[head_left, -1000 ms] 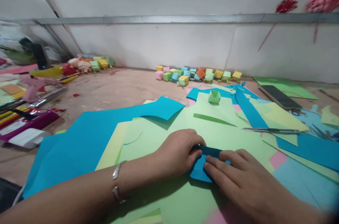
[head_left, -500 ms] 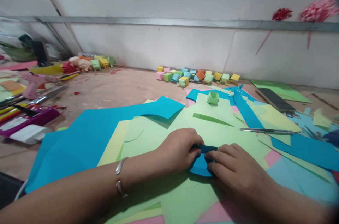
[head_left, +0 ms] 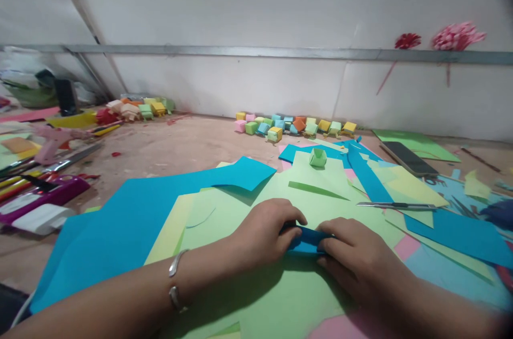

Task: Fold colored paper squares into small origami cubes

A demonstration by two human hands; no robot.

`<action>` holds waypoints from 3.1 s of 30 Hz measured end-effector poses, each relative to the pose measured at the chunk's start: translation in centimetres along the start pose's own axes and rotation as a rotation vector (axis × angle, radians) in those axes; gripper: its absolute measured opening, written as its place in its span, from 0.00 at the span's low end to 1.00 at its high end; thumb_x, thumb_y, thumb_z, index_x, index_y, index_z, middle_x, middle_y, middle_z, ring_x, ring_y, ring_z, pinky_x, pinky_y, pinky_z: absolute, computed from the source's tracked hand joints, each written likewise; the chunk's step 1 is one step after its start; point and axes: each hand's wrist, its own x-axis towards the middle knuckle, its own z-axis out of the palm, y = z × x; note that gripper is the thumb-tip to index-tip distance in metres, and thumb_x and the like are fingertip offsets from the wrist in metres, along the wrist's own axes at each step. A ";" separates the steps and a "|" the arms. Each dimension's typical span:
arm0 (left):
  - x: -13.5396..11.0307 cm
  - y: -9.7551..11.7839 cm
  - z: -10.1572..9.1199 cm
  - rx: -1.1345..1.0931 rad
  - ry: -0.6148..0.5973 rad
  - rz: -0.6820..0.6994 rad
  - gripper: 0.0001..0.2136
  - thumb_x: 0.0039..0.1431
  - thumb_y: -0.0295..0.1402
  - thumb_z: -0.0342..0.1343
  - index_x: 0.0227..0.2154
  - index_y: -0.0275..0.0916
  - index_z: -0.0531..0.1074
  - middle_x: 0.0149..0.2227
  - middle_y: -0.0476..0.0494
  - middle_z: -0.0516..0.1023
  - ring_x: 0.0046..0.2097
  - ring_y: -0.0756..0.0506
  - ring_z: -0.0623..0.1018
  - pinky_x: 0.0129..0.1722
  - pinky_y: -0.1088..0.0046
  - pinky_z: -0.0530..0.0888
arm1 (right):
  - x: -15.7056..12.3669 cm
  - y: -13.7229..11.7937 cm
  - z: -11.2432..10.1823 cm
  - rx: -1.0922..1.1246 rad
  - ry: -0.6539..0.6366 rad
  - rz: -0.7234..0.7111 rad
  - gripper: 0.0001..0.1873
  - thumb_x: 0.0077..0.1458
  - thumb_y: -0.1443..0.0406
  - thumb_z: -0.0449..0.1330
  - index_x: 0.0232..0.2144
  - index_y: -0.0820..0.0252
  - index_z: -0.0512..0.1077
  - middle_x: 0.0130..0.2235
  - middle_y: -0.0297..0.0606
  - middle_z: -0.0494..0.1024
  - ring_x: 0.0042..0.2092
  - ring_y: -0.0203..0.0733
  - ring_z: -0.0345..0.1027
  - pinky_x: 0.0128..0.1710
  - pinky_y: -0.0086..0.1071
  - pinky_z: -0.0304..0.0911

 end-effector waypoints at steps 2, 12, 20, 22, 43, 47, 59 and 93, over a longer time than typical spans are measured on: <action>0.0 0.1 -0.4 -0.090 0.182 -0.025 0.10 0.60 0.34 0.53 0.43 0.39 0.73 0.44 0.40 0.77 0.48 0.40 0.74 0.48 0.61 0.69 | 0.2 0.5 -0.2 0.024 0.079 0.036 0.13 0.61 0.70 0.51 0.27 0.61 0.72 0.34 0.44 0.77 0.34 0.44 0.70 0.32 0.36 0.67; -0.2 1.3 1.6 -1.102 0.133 -0.279 0.29 0.52 0.49 0.64 0.52 0.40 0.65 0.53 0.36 0.71 0.54 0.38 0.72 0.54 0.58 0.66 | 1.3 0.8 -1.4 0.333 0.254 0.449 0.12 0.62 0.61 0.55 0.30 0.56 0.75 0.41 0.40 0.77 0.43 0.44 0.74 0.42 0.36 0.70; -0.5 0.7 3.6 -1.582 -0.079 -0.385 0.31 0.40 0.24 0.69 0.51 0.38 0.71 0.47 0.39 0.77 0.51 0.40 0.76 0.56 0.62 0.65 | 0.2 -1.3 -0.3 0.322 0.215 0.181 0.12 0.63 0.67 0.51 0.42 0.57 0.74 0.46 0.45 0.75 0.47 0.44 0.72 0.45 0.35 0.71; -0.5 0.7 3.2 -1.577 -0.082 -0.429 0.29 0.39 0.19 0.64 0.50 0.36 0.73 0.45 0.38 0.79 0.47 0.40 0.78 0.53 0.63 0.67 | 0.0 -1.3 -0.2 0.309 0.221 0.126 0.14 0.63 0.66 0.51 0.48 0.57 0.72 0.50 0.47 0.74 0.51 0.47 0.70 0.48 0.38 0.70; -1.3 0.4 2.4 -1.471 -0.443 -0.328 0.29 0.44 0.25 0.65 0.54 0.37 0.73 0.38 0.42 0.78 0.41 0.43 0.77 0.47 0.66 0.67 | 1.4 -1.8 -2.4 0.279 0.161 0.413 0.03 0.56 0.68 0.54 0.29 0.56 0.65 0.29 0.34 0.72 0.29 0.38 0.66 0.26 0.30 0.64; -1.4 0.4 2.3 -1.360 -0.442 -0.216 0.26 0.49 0.33 0.68 0.53 0.39 0.73 0.41 0.41 0.76 0.45 0.41 0.75 0.49 0.63 0.66 | 1.4 -1.8 -2.3 0.267 0.162 0.354 0.06 0.57 0.70 0.52 0.29 0.57 0.65 0.29 0.35 0.71 0.29 0.38 0.65 0.26 0.30 0.63; -1.5 0.8 1.1 -1.149 -0.526 -0.044 0.23 0.56 0.42 0.64 0.53 0.40 0.73 0.48 0.40 0.74 0.52 0.38 0.71 0.55 0.59 0.63 | 0.9 -2.1 -2.6 0.233 0.101 0.233 0.09 0.58 0.70 0.52 0.28 0.58 0.70 0.29 0.37 0.68 0.30 0.40 0.63 0.27 0.31 0.59; -1.8 3.0 0.8 -0.896 -0.223 -0.029 0.24 0.55 0.48 0.62 0.49 0.38 0.73 0.44 0.39 0.76 0.46 0.39 0.75 0.48 0.63 0.71 | 1.5 -2.1 -2.3 0.582 -0.014 0.584 0.05 0.43 0.72 0.54 0.22 0.57 0.62 0.26 0.31 0.67 0.28 0.36 0.59 0.27 0.29 0.54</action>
